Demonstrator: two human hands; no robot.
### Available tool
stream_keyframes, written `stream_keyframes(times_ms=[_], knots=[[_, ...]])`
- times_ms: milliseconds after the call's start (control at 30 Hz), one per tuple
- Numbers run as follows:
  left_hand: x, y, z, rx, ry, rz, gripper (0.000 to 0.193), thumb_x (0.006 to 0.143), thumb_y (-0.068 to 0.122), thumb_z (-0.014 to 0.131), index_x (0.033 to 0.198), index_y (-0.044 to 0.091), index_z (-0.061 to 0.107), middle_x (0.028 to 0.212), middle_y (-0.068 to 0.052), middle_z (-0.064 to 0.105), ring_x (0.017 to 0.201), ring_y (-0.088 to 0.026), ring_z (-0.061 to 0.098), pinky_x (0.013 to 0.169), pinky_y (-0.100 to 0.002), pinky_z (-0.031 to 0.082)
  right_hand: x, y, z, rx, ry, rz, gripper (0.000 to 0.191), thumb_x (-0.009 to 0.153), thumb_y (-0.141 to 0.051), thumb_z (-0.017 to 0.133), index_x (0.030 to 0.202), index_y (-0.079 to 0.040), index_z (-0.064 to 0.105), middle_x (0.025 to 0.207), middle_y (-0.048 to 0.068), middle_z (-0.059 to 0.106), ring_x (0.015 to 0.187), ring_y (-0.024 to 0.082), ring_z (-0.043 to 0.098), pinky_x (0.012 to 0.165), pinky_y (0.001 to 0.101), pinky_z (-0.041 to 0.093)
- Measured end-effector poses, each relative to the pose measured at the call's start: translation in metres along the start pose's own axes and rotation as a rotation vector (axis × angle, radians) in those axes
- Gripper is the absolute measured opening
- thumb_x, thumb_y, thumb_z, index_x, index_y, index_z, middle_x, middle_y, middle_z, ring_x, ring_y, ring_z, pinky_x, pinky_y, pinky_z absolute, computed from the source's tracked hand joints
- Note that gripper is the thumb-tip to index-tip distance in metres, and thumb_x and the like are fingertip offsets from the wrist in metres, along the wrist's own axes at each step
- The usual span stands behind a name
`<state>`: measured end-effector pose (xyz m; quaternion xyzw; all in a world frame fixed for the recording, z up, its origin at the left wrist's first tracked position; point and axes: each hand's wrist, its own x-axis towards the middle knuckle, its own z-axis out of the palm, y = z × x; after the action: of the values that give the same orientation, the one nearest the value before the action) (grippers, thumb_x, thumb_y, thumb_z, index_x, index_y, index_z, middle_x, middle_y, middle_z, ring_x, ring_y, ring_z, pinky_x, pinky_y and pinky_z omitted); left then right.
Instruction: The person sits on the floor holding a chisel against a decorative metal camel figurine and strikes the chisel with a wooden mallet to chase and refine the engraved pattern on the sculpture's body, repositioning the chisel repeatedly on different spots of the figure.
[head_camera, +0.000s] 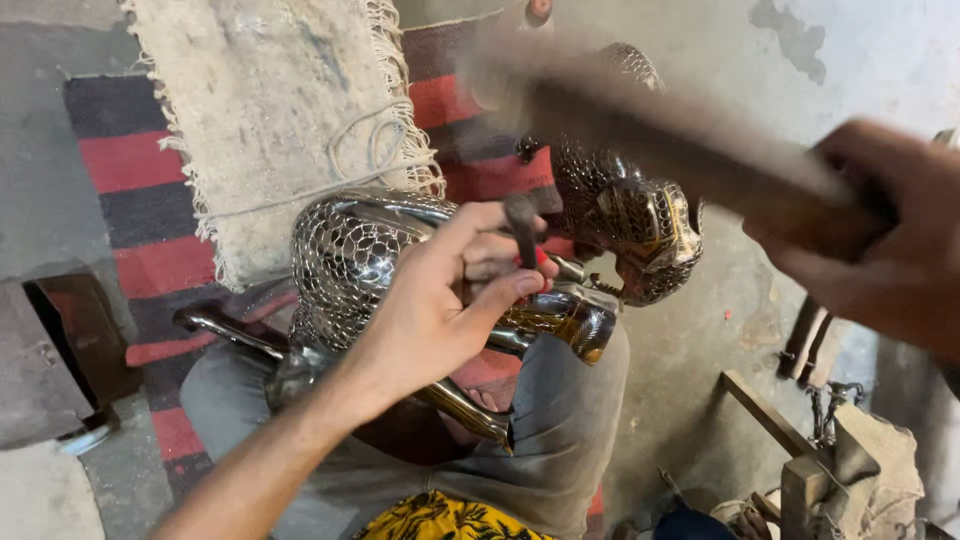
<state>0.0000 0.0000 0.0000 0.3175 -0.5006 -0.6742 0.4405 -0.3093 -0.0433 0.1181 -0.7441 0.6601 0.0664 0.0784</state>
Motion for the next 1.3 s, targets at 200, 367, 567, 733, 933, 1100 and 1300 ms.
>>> stream_keyframes(times_ms=[200,367,567,733,933,1100,1300], knots=[[-0.009,-0.014,0.013,-0.096,0.160,-0.004,0.036,0.101,-0.005,0.064,0.134,-0.002,0.049,0.106,-0.010,0.075,0.099,-0.006,0.067,0.090,-0.023,0.057,0.034,-0.036,-0.031,-0.139,-0.209,-0.058,0.041,0.077,-0.015,0.088,0.113,-0.008,0.070,0.069,0.011,0.073,0.052,0.017,0.072,0.054,0.0318,0.058],[-0.012,-0.019,0.020,-0.057,0.240,-0.016,0.037,0.102,-0.003,0.064,0.135,-0.001,0.047,0.107,-0.010,0.076,0.097,-0.006,0.068,0.086,-0.021,0.055,0.055,-0.071,-0.053,-0.271,-0.242,-0.062,0.043,0.084,-0.021,0.082,0.124,-0.023,0.068,0.074,0.008,0.071,0.062,0.017,0.071,0.059,0.0315,0.060],[-0.010,-0.025,0.027,-0.071,0.293,-0.034,0.036,0.101,-0.002,0.067,0.131,-0.003,0.048,0.109,-0.014,0.078,0.101,-0.011,0.072,0.089,-0.024,0.059,0.066,-0.084,-0.054,-0.573,-0.424,-0.165,0.043,0.086,-0.031,0.079,0.125,-0.036,0.062,0.076,-0.001,0.073,0.072,0.014,0.074,0.066,0.0313,0.058],[-0.010,-0.018,0.020,-0.113,0.201,-0.066,0.037,0.100,-0.001,0.065,0.134,-0.002,0.052,0.113,-0.014,0.078,0.105,-0.013,0.073,0.090,-0.024,0.060,0.062,-0.071,-0.048,-0.441,-0.199,-0.336,0.035,0.082,-0.038,0.083,0.109,-0.021,0.069,0.073,0.002,0.072,0.063,0.018,0.074,0.062,0.0339,0.060],[-0.004,-0.004,0.004,0.027,0.001,-0.036,0.033,0.099,-0.001,0.067,0.132,-0.001,0.061,0.116,-0.011,0.078,0.108,-0.013,0.074,0.088,-0.026,0.063,0.031,-0.043,-0.034,-0.219,-0.132,-0.229,0.032,0.081,-0.028,0.081,0.107,-0.014,0.069,0.070,0.006,0.071,0.057,0.016,0.072,0.055,0.0331,0.059],[0.006,-0.002,-0.009,0.141,-0.115,0.087,0.038,0.096,0.004,0.069,0.133,0.002,0.060,0.112,-0.011,0.079,0.103,-0.015,0.079,0.087,-0.027,0.064,-0.004,-0.020,-0.019,-0.392,-0.203,-0.231,0.022,0.082,-0.026,0.076,0.101,-0.018,0.068,0.065,0.000,0.068,0.053,0.010,0.070,0.053,0.0283,0.057],[0.017,0.010,-0.021,0.418,-0.278,0.252,0.039,0.094,0.016,0.074,0.131,0.009,0.066,0.101,-0.012,0.077,0.085,-0.023,0.078,0.073,-0.033,0.059,-0.051,-0.008,0.004,-0.235,-0.108,-0.062,0.022,0.081,-0.017,0.082,0.097,-0.010,0.068,0.064,0.006,0.066,0.054,0.016,0.068,0.054,0.0325,0.053]])
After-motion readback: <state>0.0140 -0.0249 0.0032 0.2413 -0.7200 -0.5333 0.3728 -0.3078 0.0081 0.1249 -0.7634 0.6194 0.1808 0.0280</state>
